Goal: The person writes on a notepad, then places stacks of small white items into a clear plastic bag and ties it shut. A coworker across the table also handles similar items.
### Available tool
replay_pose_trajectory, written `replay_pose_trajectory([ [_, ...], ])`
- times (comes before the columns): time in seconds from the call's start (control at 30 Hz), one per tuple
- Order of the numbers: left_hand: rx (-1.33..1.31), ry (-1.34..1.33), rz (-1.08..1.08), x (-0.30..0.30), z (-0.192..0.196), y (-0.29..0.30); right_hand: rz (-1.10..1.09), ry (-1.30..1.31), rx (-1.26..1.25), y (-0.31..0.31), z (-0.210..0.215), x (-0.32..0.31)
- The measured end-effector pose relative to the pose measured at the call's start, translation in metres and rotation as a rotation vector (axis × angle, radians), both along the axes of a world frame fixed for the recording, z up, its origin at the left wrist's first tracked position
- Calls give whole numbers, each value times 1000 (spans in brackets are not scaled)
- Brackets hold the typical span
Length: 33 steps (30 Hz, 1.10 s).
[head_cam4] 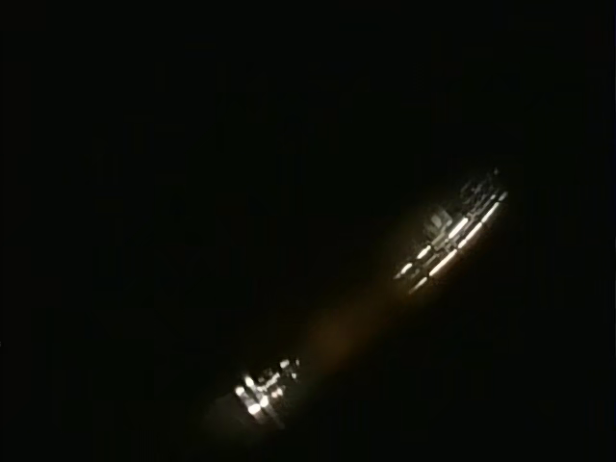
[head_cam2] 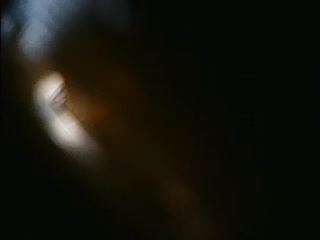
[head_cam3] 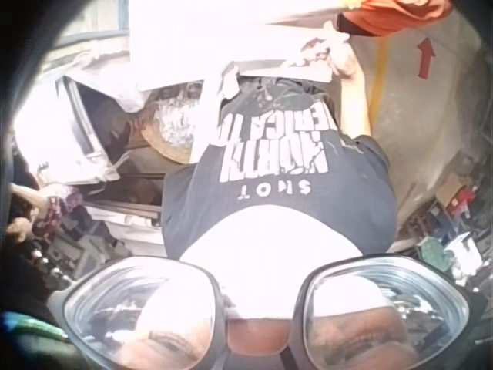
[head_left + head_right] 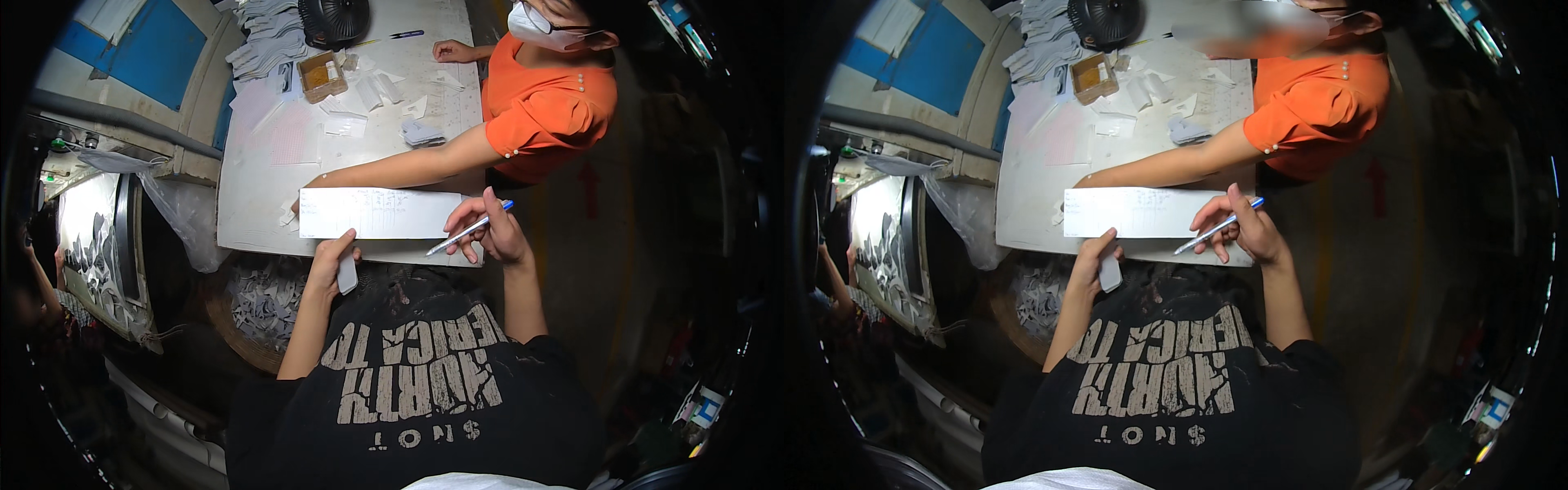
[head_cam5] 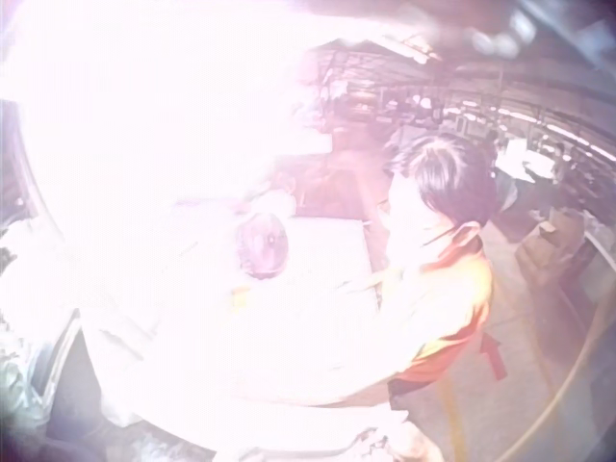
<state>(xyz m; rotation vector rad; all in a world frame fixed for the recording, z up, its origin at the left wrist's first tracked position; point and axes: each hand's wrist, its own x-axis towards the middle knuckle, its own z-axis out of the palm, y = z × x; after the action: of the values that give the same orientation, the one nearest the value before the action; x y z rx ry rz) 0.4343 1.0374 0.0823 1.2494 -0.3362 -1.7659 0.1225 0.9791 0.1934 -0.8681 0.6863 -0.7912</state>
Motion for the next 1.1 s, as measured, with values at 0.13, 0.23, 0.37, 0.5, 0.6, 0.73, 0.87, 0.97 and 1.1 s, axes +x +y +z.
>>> replay_pose_trajectory([
  [0.13, 58, -39, -68, -5, -6, -2, 53, 125, -152, -7, -24, 13],
  [0.23, 93, -12, -48, -6, -12, -4, -19, 171, -109, -7, -33, 30],
  [0.37, 117, 66, -5, -2, -15, -8, -64, 184, -67, -3, -46, 29],
  [0.5, 111, 9, -48, -2, -19, -14, -19, 179, -1, -2, -33, 24],
  [0.6, 59, 44, -91, 0, -31, -15, -50, 212, -6, 3, -37, 21],
  [0.73, -25, 55, -102, -3, -26, -25, -55, 271, -111, 5, -34, 20],
  [0.87, -79, 156, -145, 1, -32, -38, -105, 205, -51, 0, -43, 17],
  [0.97, -4, 172, -49, -13, -28, -45, -184, 177, -62, -6, -43, 23],
  [1.1, 12, 292, 116, -31, -33, -51, -312, 205, -94, -21, -66, 35],
])
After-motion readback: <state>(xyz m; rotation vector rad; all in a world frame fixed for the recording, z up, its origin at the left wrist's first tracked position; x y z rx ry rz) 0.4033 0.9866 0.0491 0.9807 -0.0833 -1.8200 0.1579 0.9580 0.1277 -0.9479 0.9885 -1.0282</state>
